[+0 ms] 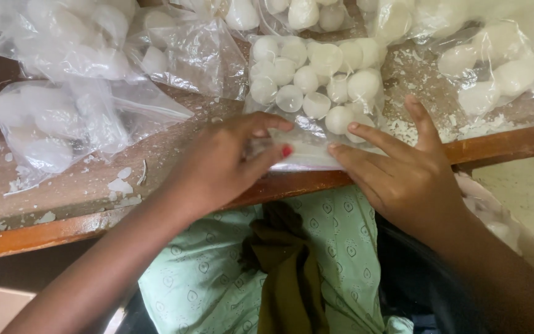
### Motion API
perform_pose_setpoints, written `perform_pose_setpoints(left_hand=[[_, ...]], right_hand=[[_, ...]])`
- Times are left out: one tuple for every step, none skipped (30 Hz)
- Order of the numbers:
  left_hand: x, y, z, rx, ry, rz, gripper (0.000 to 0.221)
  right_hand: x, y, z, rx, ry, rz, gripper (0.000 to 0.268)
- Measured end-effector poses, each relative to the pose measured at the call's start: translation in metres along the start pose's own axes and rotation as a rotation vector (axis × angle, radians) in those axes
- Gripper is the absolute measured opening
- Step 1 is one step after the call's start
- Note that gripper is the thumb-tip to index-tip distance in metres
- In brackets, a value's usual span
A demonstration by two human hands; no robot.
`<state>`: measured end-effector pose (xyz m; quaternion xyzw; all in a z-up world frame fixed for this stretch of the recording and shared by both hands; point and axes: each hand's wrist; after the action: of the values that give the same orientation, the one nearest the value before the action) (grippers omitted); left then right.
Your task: The person seals small plastic bags containing white dome-shaped objects by hand and places the sealed bags into a cardboard box on the floor.
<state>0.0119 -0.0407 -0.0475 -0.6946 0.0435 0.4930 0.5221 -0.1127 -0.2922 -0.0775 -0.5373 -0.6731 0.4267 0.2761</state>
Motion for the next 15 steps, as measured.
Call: perform_pose_setpoints(left_hand=[[0.003,0.002,0.002,-0.048,0.125,-0.057,0.037],[0.004,0.004,0.004,-0.047,0.125,-0.057,0.037],[0.004,0.006,0.006,-0.291,0.453,-0.456,0.042],[0.005,0.007,0.008,-0.529,0.783,-0.854,0.049],[0.014,0.012,0.007,-0.529,0.782,-0.853,0.049],[0.024,0.016,0.006,-0.447,0.751,-0.752,0.035],[0.033,0.02,0.005,-0.367,0.718,-0.651,0.023],[0.032,0.016,0.003,-0.368,0.718,-0.651,0.023],[0.031,0.013,0.002,-0.337,0.65,-0.587,0.025],[0.03,0.01,0.0,-0.305,0.581,-0.52,0.026],[0.025,0.007,-0.003,-0.307,0.58,-0.519,0.026],[0.021,0.003,-0.007,-0.231,0.44,-0.35,0.025],[0.017,-0.001,-0.01,-0.153,0.301,-0.181,0.026],[0.016,-0.002,-0.014,-0.153,0.301,-0.18,0.026],[0.014,-0.003,-0.018,-0.076,0.148,-0.156,0.026]], right_hand=[[0.0,0.0,0.0,0.02,0.028,-0.036,0.009],[0.001,-0.002,-0.002,0.021,0.028,-0.036,0.009],[0.002,-0.004,-0.004,0.027,0.056,-0.079,0.009],[0.003,-0.006,-0.005,0.034,0.083,-0.121,0.01],[0.002,-0.007,-0.007,0.035,0.083,-0.122,0.01],[0.001,-0.008,-0.01,0.034,0.091,-0.141,0.011],[-0.001,-0.01,-0.012,0.033,0.098,-0.161,0.013],[-0.006,-0.008,-0.009,0.033,0.097,-0.161,0.013],[-0.012,-0.007,-0.007,0.038,0.142,-0.169,0.016],[-0.018,-0.006,-0.004,0.045,0.188,-0.176,0.019],[-0.025,-0.001,0.0,0.046,0.186,-0.175,0.019],[-0.032,0.004,0.004,0.065,0.264,-0.174,0.022],[-0.038,0.008,0.009,0.083,0.341,-0.174,0.024],[-0.037,0.006,0.005,0.083,0.342,-0.173,0.024],[-0.035,0.005,0.002,0.07,0.369,-0.132,0.025]])
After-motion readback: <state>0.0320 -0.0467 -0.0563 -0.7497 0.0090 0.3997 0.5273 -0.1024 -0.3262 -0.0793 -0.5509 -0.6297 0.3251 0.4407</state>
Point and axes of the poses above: each hand's wrist, its own z-axis away from the middle knuckle, its own y-axis out of the palm, x = y × z, and after that the axes turned 9 degrees about y, right-handed
